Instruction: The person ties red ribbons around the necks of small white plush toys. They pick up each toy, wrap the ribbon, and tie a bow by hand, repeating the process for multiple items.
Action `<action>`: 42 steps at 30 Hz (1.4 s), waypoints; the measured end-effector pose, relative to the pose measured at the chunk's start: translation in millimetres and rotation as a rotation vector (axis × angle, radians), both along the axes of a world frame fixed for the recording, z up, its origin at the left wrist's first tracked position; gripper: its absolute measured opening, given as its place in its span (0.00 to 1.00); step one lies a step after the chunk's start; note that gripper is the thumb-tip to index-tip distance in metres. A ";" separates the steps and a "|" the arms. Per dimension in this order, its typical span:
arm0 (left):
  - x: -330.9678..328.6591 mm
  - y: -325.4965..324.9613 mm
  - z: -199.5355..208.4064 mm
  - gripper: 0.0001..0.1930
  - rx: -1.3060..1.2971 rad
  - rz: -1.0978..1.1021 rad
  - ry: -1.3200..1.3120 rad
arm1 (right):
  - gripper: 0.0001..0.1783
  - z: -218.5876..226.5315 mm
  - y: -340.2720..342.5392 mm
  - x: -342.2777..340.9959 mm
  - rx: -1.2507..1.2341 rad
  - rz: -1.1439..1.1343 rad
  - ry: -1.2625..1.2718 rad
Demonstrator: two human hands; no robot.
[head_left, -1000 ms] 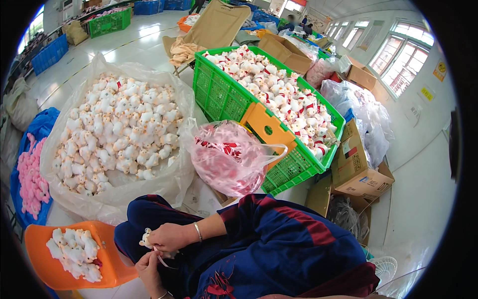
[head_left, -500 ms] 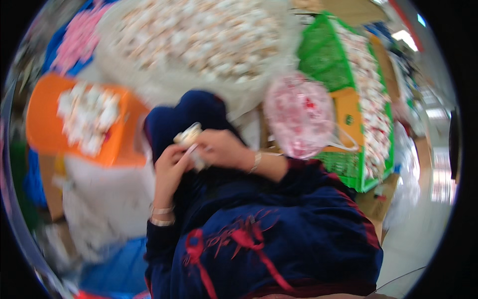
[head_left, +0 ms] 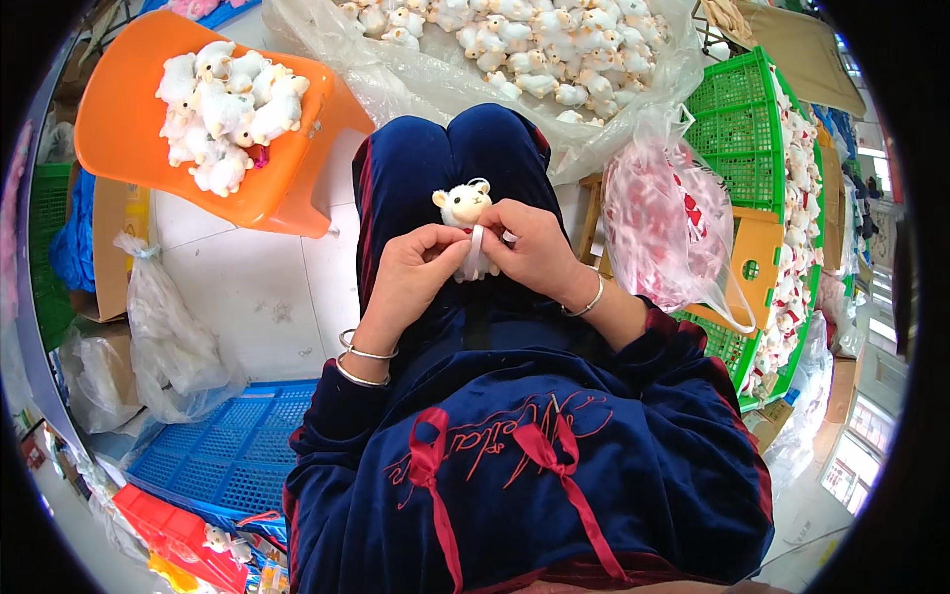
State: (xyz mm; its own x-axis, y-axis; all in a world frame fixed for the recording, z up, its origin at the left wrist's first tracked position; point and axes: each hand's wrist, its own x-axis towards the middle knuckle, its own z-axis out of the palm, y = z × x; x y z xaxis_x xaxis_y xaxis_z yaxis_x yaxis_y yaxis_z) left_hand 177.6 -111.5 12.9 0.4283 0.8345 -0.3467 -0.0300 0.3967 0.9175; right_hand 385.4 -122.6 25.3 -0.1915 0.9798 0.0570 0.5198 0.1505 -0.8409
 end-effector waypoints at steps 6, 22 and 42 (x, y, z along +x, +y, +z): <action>10.0 -3.1 -7.8 0.09 0.114 0.048 0.007 | 0.05 0.1 -0.7 -1.1 0.013 -0.011 -0.005; 16.2 2.5 -3.9 0.08 0.067 0.039 0.064 | 0.10 10.2 12.4 12.7 -0.248 0.050 0.107; 30.4 1.8 -12.1 0.09 0.199 0.094 0.043 | 0.09 13.4 23.6 19.9 -0.380 0.108 0.232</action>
